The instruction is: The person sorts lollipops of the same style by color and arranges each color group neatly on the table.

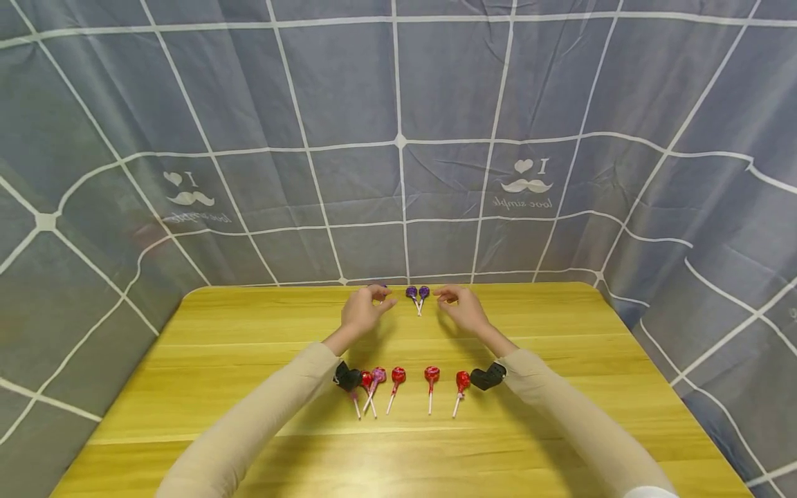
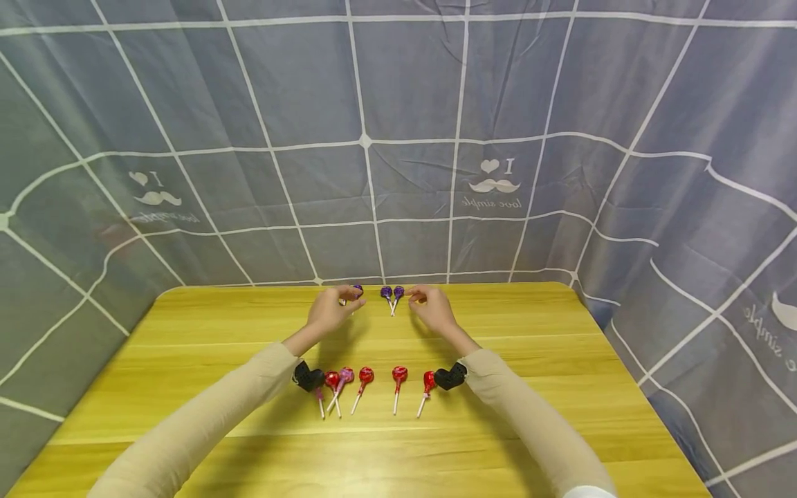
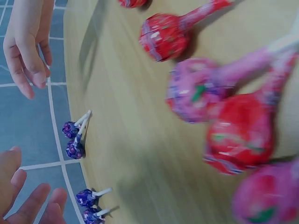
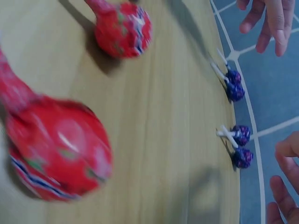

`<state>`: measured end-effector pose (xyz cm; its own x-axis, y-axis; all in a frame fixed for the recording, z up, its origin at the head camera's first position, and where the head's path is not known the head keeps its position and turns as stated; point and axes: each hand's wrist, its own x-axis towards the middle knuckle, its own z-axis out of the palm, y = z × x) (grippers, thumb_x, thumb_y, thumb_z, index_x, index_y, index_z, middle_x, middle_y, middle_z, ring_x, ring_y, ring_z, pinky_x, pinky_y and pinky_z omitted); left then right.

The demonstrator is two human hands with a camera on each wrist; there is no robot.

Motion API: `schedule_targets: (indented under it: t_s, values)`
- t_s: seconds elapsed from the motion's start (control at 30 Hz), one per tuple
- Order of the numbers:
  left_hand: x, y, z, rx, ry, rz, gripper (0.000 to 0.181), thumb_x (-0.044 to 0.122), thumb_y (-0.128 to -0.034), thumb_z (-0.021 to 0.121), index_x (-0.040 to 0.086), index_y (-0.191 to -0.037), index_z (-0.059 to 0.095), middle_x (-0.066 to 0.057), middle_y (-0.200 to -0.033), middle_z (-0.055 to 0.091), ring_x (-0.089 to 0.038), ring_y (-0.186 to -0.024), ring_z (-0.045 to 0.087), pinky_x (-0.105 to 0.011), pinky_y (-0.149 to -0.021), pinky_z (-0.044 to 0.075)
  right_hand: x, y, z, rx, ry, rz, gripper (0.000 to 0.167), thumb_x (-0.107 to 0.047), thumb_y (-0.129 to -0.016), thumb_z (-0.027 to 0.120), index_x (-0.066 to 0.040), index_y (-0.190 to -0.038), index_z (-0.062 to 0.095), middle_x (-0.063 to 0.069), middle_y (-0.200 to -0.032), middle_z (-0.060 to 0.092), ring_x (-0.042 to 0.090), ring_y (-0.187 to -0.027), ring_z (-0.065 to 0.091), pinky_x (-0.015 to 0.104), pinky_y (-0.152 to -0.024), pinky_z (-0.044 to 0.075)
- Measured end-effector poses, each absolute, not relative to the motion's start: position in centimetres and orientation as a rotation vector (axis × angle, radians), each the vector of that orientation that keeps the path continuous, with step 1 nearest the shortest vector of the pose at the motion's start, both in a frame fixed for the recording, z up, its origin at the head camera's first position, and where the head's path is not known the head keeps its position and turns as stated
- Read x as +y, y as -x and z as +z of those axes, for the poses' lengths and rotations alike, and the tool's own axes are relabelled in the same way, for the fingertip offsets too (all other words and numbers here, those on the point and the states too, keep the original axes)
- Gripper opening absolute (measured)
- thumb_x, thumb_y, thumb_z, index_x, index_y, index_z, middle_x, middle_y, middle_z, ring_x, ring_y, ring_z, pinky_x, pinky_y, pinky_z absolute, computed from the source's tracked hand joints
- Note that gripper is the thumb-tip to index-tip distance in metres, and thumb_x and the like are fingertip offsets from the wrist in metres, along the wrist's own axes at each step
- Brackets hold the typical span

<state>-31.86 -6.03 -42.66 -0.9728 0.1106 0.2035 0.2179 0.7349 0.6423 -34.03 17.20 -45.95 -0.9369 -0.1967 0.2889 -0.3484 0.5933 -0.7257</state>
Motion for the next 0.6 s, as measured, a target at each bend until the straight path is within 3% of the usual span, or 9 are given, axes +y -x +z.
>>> schedule_targets:
  t_s: [0.37, 0.6]
  values:
    - [-9.0, 28.6, -42.7, -2.757, 0.213, -1.116, 0.029, 0.027, -0.0874, 0.070, 0.017, -0.114, 0.070, -0.007, -0.109, 0.072, -0.022, -0.082, 0.067, -0.024, -0.052, 0.042, 15.8, 31.3, -46.0, -2.555, -0.476, 1.309, 0.024, 0.002, -0.084, 0.064, 0.002, -0.107, 0.069, 0.014, -0.090, 0.072, 0.028, -0.088, 0.065, 0.042, -0.085, 0.050]
    - [-10.7, 27.0, -43.1, -2.701, 0.234, -1.121, 0.026, 0.020, -0.0864, 0.071, 0.011, -0.111, 0.071, -0.010, -0.104, 0.073, -0.020, -0.074, 0.065, -0.024, -0.052, 0.042, 15.1, 29.2, -46.4, -2.570, -0.461, 1.371, 0.024, -0.001, -0.085, 0.066, 0.000, -0.108, 0.069, 0.014, -0.094, 0.072, 0.027, -0.090, 0.063, 0.047, -0.087, 0.047]
